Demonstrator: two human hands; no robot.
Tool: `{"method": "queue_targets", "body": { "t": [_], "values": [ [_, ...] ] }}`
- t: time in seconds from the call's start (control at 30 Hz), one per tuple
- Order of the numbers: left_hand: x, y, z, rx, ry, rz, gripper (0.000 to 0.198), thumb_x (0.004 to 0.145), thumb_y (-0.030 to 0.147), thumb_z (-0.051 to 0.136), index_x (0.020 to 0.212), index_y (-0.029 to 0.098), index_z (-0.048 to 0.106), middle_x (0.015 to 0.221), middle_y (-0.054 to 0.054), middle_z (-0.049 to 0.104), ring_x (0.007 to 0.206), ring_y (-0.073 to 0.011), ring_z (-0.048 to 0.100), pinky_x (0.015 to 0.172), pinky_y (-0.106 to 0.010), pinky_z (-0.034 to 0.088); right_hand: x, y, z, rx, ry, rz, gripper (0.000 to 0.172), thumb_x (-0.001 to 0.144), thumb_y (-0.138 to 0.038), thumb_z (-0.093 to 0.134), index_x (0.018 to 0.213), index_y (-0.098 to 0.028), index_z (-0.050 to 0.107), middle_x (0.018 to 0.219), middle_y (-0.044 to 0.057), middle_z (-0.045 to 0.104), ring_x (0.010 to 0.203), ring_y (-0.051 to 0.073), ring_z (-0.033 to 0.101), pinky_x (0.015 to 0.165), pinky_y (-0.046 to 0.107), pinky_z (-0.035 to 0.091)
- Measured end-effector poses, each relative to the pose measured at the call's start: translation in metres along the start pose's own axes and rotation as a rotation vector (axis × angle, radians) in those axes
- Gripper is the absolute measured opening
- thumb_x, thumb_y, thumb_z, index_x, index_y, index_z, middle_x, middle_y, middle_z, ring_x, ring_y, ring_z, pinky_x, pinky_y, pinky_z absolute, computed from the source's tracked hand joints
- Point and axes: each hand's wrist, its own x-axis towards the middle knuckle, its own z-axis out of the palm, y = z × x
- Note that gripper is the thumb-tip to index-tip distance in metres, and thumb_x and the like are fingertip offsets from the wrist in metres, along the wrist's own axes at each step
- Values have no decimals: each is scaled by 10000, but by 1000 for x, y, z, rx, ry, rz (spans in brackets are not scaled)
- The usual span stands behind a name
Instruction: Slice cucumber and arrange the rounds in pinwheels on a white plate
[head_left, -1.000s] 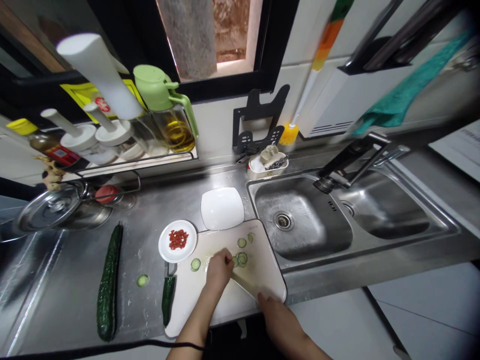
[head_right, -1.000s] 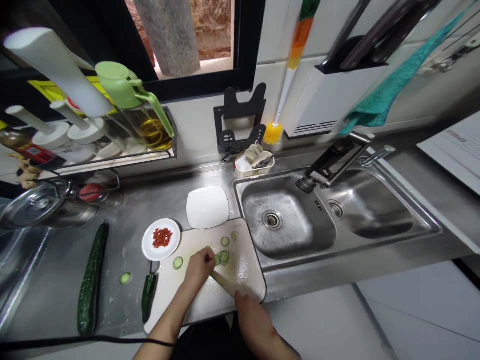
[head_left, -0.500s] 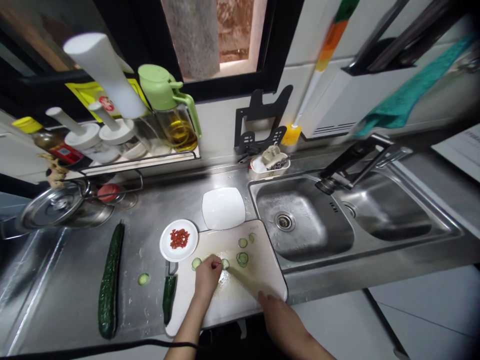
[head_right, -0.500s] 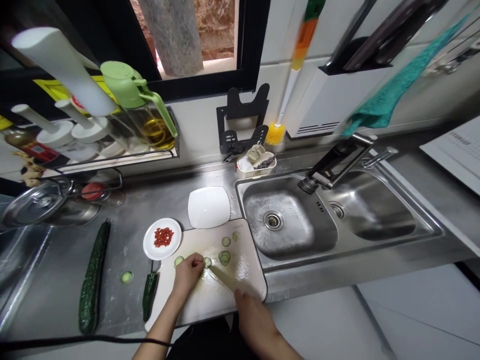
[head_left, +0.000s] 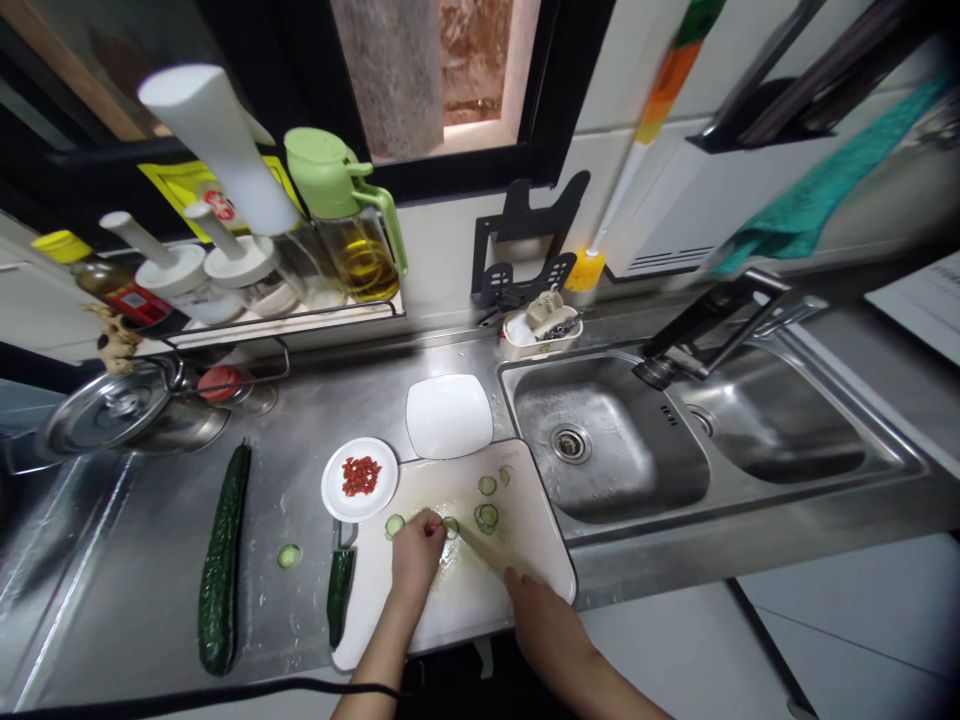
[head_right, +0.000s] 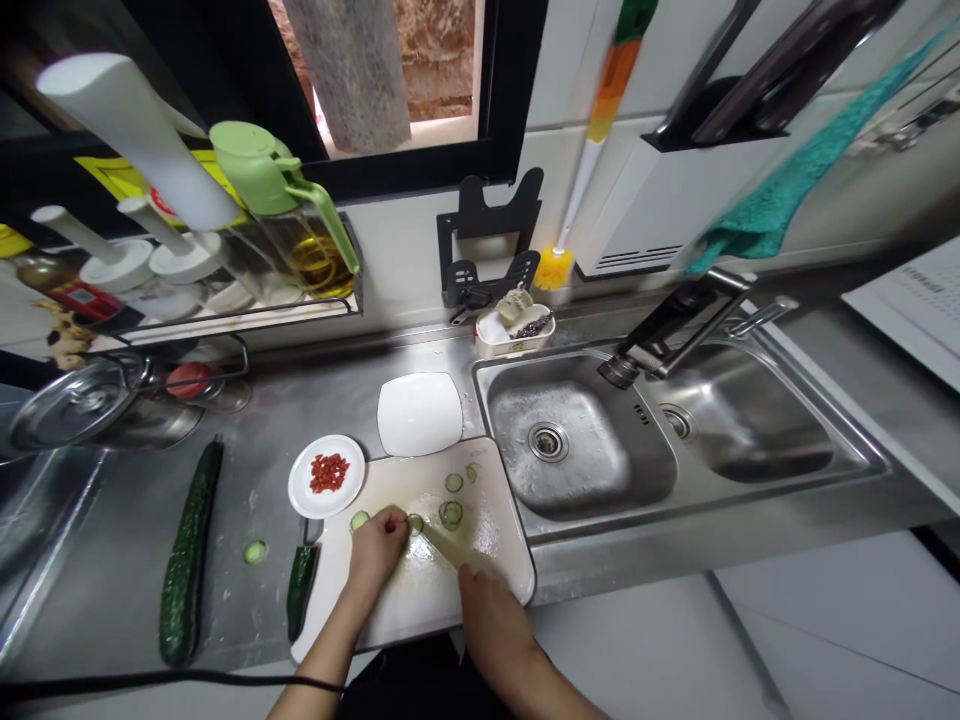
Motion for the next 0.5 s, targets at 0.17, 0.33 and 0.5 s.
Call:
{"method": "queue_targets", "body": {
  "t": [0.17,0.33,0.5],
  "values": [
    [0,0,0,-14,-1,-9,144,707,205,492,694,182,633,639,4,655,625,-130,598,638,-224,413,1,-2,-4,-6,-11,5,516,790,24,303,1207,-154,551,1047,109,669,959,205,625,769,245,459],
    [2,0,0,4,-4,-20,139,704,205,499,694,183,636,650,0,657,632,-133,597,646,-228,411,1,-6,-10,-33,-13,5,500,796,10,303,1179,-164,573,1027,102,677,942,212,631,747,245,459],
    [3,-1,0,18,-6,-23,137,699,198,504,688,181,640,653,-6,665,636,-137,609,643,-227,413,1,-10,-9,-30,-22,-10,509,806,-13,298,1233,-147,541,1060,118,669,967,226,625,775,276,463]
  ]
}}
